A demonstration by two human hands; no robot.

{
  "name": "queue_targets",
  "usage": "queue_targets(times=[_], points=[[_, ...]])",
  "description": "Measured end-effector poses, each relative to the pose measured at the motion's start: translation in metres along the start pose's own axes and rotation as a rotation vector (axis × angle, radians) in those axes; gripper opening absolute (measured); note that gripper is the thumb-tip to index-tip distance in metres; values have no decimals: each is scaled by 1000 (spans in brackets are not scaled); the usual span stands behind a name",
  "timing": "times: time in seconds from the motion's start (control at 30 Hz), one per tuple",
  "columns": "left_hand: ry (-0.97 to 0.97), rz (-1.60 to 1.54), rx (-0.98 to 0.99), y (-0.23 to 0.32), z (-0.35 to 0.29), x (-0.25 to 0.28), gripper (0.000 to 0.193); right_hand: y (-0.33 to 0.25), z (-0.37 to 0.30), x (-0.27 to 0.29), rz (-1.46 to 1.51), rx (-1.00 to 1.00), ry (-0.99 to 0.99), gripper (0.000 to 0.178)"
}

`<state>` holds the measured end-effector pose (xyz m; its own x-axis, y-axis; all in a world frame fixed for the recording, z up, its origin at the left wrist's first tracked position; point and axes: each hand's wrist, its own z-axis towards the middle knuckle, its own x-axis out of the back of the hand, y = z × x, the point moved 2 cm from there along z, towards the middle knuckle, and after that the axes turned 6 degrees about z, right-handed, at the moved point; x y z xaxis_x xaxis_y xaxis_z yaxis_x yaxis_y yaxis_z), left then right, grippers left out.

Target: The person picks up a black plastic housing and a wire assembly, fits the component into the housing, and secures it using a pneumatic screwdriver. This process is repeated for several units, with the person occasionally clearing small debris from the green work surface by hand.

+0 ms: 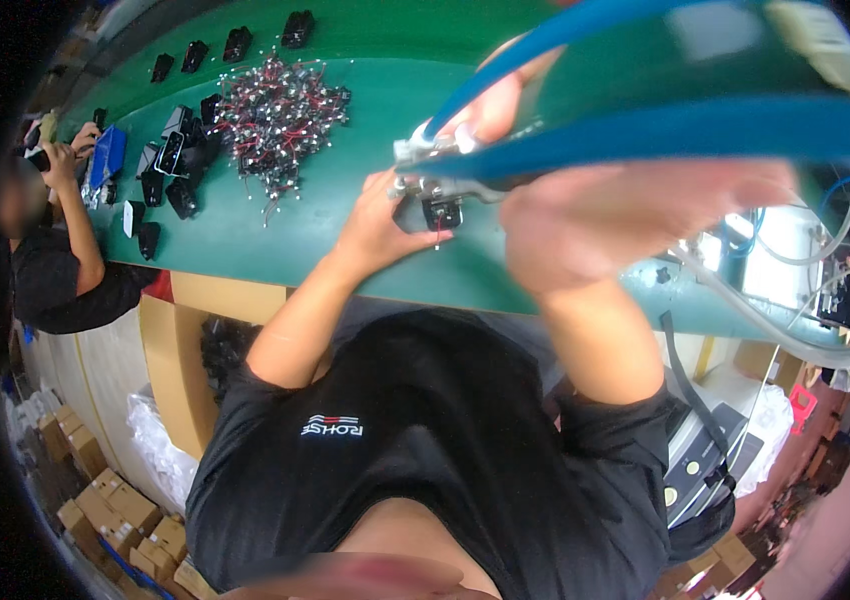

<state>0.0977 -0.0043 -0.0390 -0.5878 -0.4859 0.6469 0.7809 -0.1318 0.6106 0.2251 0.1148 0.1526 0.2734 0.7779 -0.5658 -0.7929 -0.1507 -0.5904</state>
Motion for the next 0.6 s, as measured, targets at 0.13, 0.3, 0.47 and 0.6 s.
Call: queue_targets(times=[0.13,0.3,0.47,0.6], points=[[2,-9,-3,1,1,0,92,6,2,30,183,103,100,125],[-10,-16,6,2,0,0,93,33,-20,34,-179,-58,138,124],[-13,-8,16,-3,-4,-2,93,55,-37,23,-506,-114,206,124],[-9,-3,-10,0,2,-5,92,51,-40,30,-417,-92,239,124]])
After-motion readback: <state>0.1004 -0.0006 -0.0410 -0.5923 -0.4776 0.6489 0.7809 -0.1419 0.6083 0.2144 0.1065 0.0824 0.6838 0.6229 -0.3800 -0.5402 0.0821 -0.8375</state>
